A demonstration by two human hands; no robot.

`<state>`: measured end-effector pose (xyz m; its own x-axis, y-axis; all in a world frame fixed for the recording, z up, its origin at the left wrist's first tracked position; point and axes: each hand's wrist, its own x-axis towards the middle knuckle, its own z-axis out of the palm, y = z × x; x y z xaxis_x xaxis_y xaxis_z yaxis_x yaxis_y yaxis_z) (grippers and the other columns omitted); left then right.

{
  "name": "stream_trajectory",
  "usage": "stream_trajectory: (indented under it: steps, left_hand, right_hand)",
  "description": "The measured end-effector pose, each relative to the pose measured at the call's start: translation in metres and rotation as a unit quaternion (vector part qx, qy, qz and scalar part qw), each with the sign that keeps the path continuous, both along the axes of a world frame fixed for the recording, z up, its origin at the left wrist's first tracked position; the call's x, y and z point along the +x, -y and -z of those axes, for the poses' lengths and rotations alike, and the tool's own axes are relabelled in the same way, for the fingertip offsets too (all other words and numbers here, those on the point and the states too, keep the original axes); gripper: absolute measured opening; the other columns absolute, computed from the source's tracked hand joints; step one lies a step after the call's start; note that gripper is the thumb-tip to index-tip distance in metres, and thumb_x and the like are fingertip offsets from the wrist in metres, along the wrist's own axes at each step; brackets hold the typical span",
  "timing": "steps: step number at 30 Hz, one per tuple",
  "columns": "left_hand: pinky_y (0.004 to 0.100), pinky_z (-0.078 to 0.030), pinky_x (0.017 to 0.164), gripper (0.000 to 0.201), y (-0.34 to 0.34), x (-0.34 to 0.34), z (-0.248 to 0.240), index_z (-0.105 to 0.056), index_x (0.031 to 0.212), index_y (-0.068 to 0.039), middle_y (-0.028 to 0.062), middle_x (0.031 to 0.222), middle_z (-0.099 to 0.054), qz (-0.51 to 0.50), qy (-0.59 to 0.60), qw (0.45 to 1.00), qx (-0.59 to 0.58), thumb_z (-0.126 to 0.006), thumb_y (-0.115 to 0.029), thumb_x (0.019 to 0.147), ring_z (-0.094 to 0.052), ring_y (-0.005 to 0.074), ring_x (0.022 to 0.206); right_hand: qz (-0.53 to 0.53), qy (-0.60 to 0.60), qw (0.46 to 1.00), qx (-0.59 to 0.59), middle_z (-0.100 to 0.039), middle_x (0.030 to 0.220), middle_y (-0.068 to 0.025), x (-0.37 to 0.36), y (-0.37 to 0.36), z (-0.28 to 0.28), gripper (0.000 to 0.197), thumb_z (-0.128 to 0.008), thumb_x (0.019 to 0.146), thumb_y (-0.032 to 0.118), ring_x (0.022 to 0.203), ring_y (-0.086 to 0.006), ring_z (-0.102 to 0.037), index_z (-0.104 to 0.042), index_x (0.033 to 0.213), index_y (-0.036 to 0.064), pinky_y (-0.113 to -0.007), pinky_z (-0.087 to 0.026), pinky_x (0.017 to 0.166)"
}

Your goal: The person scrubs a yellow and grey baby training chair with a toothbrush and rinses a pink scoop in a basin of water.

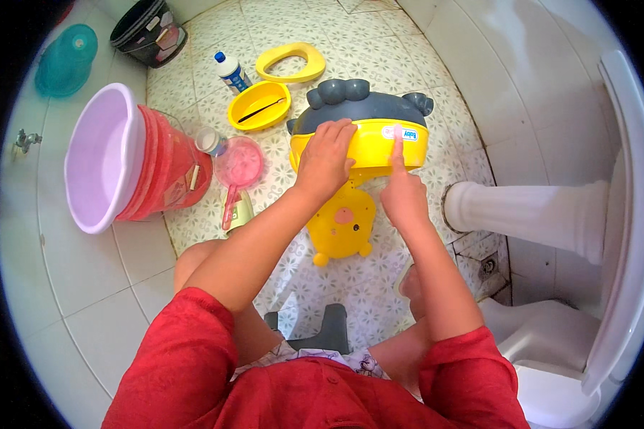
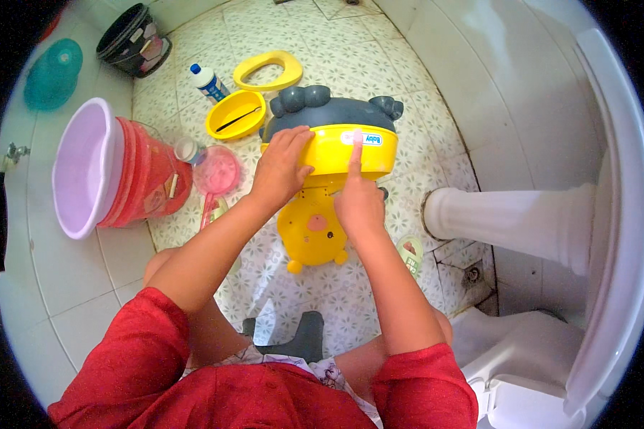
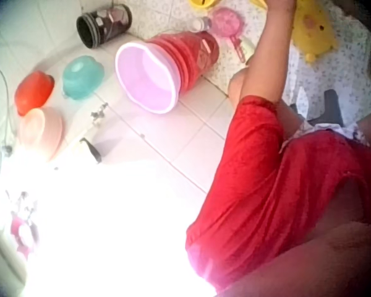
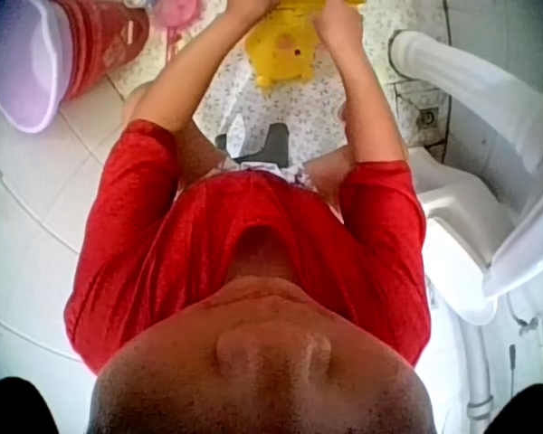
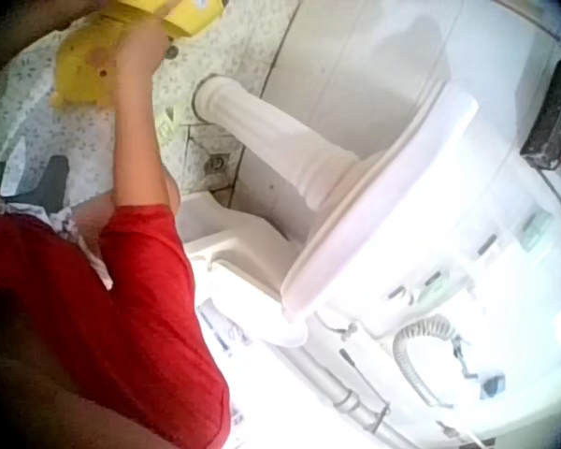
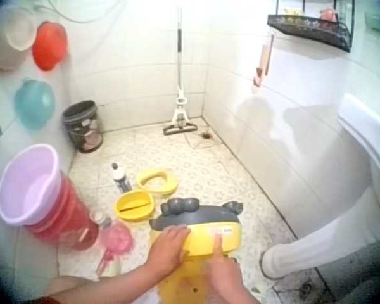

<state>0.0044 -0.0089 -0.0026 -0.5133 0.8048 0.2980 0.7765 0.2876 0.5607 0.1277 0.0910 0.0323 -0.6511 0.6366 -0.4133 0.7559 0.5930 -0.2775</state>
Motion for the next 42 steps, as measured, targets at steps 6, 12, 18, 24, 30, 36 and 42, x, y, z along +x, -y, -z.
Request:
stream_trajectory:
  steps: [6, 12, 18, 24, 30, 36, 42]
  left_hand:
    - [0.0393, -0.04, 0.102, 0.058, 0.002, -0.003, 0.001, -0.054, 0.118, -0.003, 0.0143, 0.125, -0.055, -0.011, -0.001, 1.0, -0.001, -0.075, -0.002, 0.064, -0.049, 0.033, 0.117]
    - [0.0386, -0.041, 0.1, 0.056, 0.0, -0.002, 0.001, -0.054, 0.118, -0.003, 0.0135, 0.124, -0.054, -0.007, 0.006, 1.0, 0.005, -0.074, -0.002, 0.065, -0.049, 0.032, 0.117]
    - [0.0391, -0.041, 0.101, 0.057, 0.003, -0.003, 0.001, -0.054, 0.118, -0.004, 0.0137, 0.124, -0.055, -0.001, 0.015, 1.0, 0.017, -0.074, -0.001, 0.065, -0.05, 0.0328, 0.116]
    - [0.0387, -0.041, 0.101, 0.058, 0.001, -0.002, 0.003, -0.054, 0.118, -0.004, 0.0132, 0.123, -0.055, -0.008, 0.003, 1.0, 0.013, -0.075, -0.002, 0.064, -0.05, 0.0323, 0.116]
    - [0.0383, -0.041, 0.101, 0.06, -0.003, -0.001, 0.004, -0.053, 0.119, -0.004, 0.0131, 0.124, -0.055, -0.005, 0.006, 1.0, 0.019, -0.076, -0.002, 0.063, -0.05, 0.0323, 0.116]
    - [0.0386, -0.041, 0.101, 0.055, -0.002, -0.002, 0.005, -0.054, 0.114, -0.005, 0.0131, 0.124, -0.055, -0.004, 0.004, 1.0, 0.022, -0.076, -0.001, 0.063, -0.049, 0.0327, 0.116]
    - [0.0392, -0.04, 0.1, 0.048, -0.002, -0.001, 0.005, -0.053, 0.106, -0.006, 0.0126, 0.124, -0.055, -0.003, 0.006, 1.0, 0.024, -0.075, -0.001, 0.064, -0.049, 0.033, 0.117]
  right_hand:
    - [-0.011, -0.034, 0.999, -0.021, -0.065, 0.091, -0.0234, 0.001, 0.006, 0.006, 0.104, -0.063, 0.072, 0.003, 0.081, -0.0389, -0.065, 0.003, 0.152, 0.0183, -0.047, -0.052, 0.074]
    - [-0.079, -0.103, 0.992, -0.007, -0.064, 0.086, -0.0256, -0.005, 0.026, 0.005, 0.093, -0.052, 0.075, -0.004, 0.08, -0.0412, -0.064, -0.006, 0.152, 0.0217, -0.048, -0.05, 0.072]
    - [-0.039, -0.057, 0.997, -0.024, -0.064, 0.083, -0.025, -0.009, 0.017, -0.007, 0.093, -0.052, 0.077, -0.002, 0.077, -0.0417, -0.064, -0.005, 0.152, 0.0239, -0.048, -0.05, 0.071]
    - [0.007, 0.013, 1.0, 0.004, -0.066, 0.09, -0.0224, -0.01, 0.004, -0.006, 0.097, -0.059, 0.076, 0.005, 0.081, -0.037, -0.066, 0.0, 0.152, 0.0189, -0.045, -0.053, 0.071]
    - [-0.052, -0.081, 0.995, -0.011, -0.065, 0.087, -0.0241, -0.006, 0.016, 0.006, 0.092, -0.05, 0.078, -0.003, 0.081, -0.0399, -0.064, -0.005, 0.152, 0.0292, -0.046, -0.051, 0.073]
    - [-0.019, -0.065, 0.997, -0.028, -0.065, 0.091, -0.024, -0.014, 0.016, -0.012, 0.093, -0.051, 0.078, -0.003, 0.085, -0.0396, -0.064, -0.006, 0.152, 0.029, -0.045, -0.051, 0.074]
    - [0.022, 0.012, 0.999, -0.041, -0.065, 0.102, -0.0244, -0.016, 0.003, -0.012, 0.129, -0.08, 0.058, 0.003, 0.091, -0.0403, -0.064, 0.006, 0.152, 0.0212, -0.044, -0.051, 0.08]
